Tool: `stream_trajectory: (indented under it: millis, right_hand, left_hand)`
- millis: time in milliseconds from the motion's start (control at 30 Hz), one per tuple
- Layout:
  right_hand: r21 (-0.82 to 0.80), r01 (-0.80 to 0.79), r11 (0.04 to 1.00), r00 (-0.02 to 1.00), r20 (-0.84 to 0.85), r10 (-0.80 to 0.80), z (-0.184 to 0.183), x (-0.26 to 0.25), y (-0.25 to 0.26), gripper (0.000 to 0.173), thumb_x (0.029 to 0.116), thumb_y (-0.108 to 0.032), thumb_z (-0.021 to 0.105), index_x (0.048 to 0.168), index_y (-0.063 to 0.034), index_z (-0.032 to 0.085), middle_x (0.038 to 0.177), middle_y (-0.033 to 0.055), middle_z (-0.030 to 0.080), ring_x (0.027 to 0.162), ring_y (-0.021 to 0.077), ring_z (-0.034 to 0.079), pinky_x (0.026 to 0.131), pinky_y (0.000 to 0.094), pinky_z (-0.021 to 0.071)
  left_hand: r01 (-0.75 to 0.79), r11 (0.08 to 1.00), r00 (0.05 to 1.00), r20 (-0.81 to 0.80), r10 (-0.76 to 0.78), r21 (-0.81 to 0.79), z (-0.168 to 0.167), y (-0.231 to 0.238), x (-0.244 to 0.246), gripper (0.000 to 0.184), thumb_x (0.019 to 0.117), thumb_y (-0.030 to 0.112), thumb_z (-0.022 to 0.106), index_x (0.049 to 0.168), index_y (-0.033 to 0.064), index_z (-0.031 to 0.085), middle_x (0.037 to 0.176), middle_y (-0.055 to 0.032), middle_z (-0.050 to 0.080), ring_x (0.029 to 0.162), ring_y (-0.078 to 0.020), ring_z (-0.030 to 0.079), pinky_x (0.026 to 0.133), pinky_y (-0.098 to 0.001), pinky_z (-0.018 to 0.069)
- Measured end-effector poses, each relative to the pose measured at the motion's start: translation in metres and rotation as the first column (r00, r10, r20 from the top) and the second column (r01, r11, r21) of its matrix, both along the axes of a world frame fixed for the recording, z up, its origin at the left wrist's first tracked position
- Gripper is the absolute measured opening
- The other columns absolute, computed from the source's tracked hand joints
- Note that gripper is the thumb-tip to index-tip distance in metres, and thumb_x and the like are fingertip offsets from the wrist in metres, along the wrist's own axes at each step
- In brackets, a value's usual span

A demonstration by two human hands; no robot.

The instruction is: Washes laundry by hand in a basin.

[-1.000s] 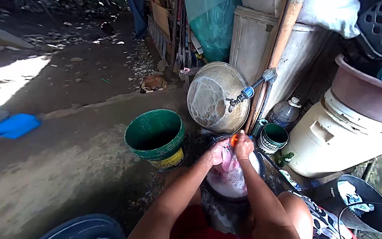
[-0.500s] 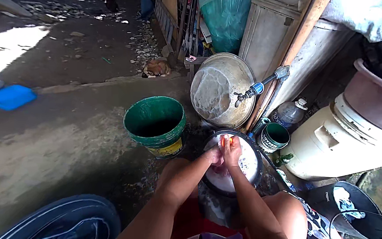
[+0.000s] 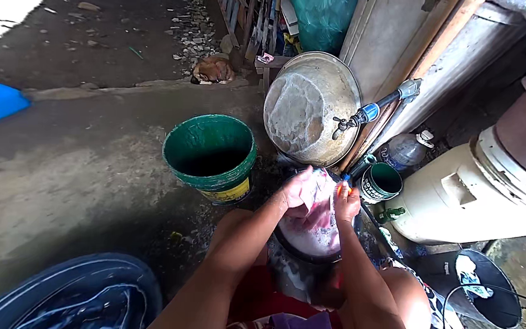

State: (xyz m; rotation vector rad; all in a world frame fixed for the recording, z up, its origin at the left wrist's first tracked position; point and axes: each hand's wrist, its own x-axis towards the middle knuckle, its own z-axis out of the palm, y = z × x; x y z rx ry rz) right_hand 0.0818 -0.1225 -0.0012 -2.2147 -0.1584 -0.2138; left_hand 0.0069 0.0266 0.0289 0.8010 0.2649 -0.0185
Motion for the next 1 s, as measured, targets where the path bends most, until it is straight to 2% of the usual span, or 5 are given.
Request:
stream_trajectory:
  millis: [167,333,500,733,1000]
  right_hand:
    - [0.131,-0.254,0.958,0.955,0.194,0.226,-0.002,-0.042,0.039,0.037,0.1002,-0.027,0.057,0.091,0.008,0.065,0.079,0.0182,0.067,0.076,0.0306,0.068,0.074,0.0498,0.0559]
    - [-0.053,-0.064,0.997,0.995,-0.075,0.06,-0.013,-0.017,0.014,0.045,0.1069,-0.036,0.052,0.106,0.0069,0.067,0.094,0.0252,0.071,0.094,0.0425,0.07,0.085,0.063,0.0513]
    - [0.073,-0.284,0.956,0.936,0.238,0.26,-0.004,-0.049,0.048,0.04,0.0982,-0.03,0.061,0.088,0.0079,0.067,0.076,0.0194,0.068,0.073,0.034,0.069,0.069,0.0541,0.0552]
    - [0.032,0.285,0.958,0.862,-0.447,-0.241,-0.099,-0.002,-0.022,0.052,0.1106,-0.038,0.043,0.125,0.0081,0.062,0.121,0.0314,0.067,0.12,0.0445,0.064,0.104,0.0608,0.0473]
    - [0.073,0.255,0.964,0.637,-0.763,-0.111,-0.213,-0.023,-0.046,0.04,0.1107,-0.022,0.046,0.138,0.0047,0.056,0.137,0.0339,0.057,0.127,0.0466,0.058,0.105,0.0616,0.0462]
  left_hand:
    - [-0.04,0.978,0.964,-0.251,0.092,0.203,-0.056,-0.024,-0.003,0.045,0.1128,0.033,0.025,0.134,0.0039,0.053,0.117,-0.0126,0.062,0.103,-0.0212,0.059,0.089,-0.0416,0.051]
    - [0.067,0.984,0.988,-0.151,-0.042,0.165,-0.038,-0.028,-0.013,0.046,0.1133,0.032,0.025,0.139,0.0042,0.052,0.121,-0.0099,0.065,0.109,-0.0166,0.063,0.096,-0.0351,0.0514]
    - [0.013,0.995,0.956,-0.293,0.016,0.097,-0.038,-0.022,-0.011,0.043,0.1121,0.04,0.024,0.11,0.0124,0.057,0.083,-0.0029,0.062,0.072,-0.0133,0.06,0.063,-0.0314,0.0509]
    - [-0.112,0.974,0.985,0.104,0.134,-0.197,-0.013,0.031,-0.022,0.067,0.1079,0.056,0.013,0.136,0.0086,0.051,0.119,-0.0145,0.068,0.11,-0.0267,0.067,0.095,-0.0463,0.056]
    - [0.046,0.997,0.997,-0.062,-0.043,0.054,-0.048,0.036,-0.031,0.068,0.099,0.066,0.038,0.133,0.0091,0.053,0.11,-0.0089,0.072,0.101,-0.0201,0.071,0.089,-0.0411,0.0593]
